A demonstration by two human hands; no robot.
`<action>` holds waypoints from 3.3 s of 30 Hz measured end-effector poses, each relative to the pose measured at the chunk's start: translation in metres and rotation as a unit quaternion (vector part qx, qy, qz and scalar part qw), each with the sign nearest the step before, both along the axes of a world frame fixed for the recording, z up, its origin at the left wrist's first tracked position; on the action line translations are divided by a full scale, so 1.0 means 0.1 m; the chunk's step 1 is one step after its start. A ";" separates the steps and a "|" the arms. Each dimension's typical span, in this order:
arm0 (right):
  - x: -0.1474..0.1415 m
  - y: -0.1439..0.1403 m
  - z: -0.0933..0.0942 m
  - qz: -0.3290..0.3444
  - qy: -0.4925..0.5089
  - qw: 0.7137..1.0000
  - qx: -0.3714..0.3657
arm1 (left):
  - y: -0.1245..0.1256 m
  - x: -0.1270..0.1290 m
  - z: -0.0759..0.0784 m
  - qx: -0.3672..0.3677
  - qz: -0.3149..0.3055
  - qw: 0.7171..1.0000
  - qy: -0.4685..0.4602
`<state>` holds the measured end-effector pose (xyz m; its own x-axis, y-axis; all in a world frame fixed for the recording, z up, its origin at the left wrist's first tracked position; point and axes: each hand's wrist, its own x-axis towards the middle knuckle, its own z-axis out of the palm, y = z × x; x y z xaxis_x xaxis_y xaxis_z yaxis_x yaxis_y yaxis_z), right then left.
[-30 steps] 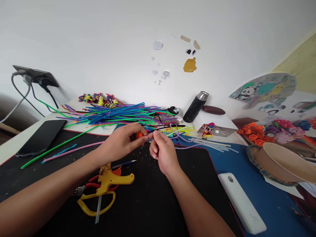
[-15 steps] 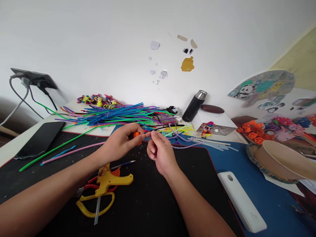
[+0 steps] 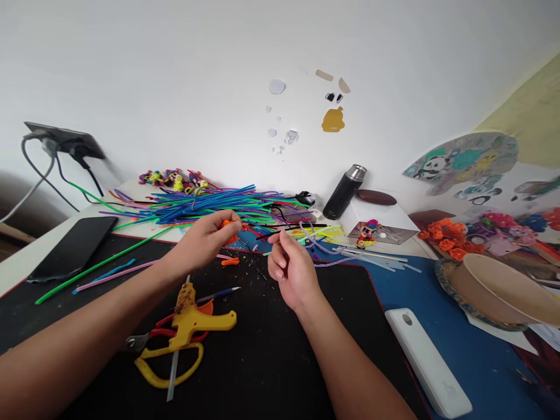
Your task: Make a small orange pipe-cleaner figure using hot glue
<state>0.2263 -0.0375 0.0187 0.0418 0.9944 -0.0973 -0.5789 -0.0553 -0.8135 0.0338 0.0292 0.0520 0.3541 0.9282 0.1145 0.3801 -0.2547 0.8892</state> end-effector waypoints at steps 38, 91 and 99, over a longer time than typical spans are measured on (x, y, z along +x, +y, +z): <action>-0.13 -0.03 -0.13 0.025 -0.154 0.987 0.023 | -0.03 0.07 -0.18 -0.121 -0.056 0.977 -0.167; -0.08 -0.01 -0.09 -0.039 -0.160 0.986 0.036 | 0.12 -0.03 -0.15 -0.029 -0.023 0.999 -0.021; -0.10 -0.01 -0.11 -0.035 -0.161 0.985 0.043 | 0.11 0.00 -0.21 0.049 -0.061 0.995 0.056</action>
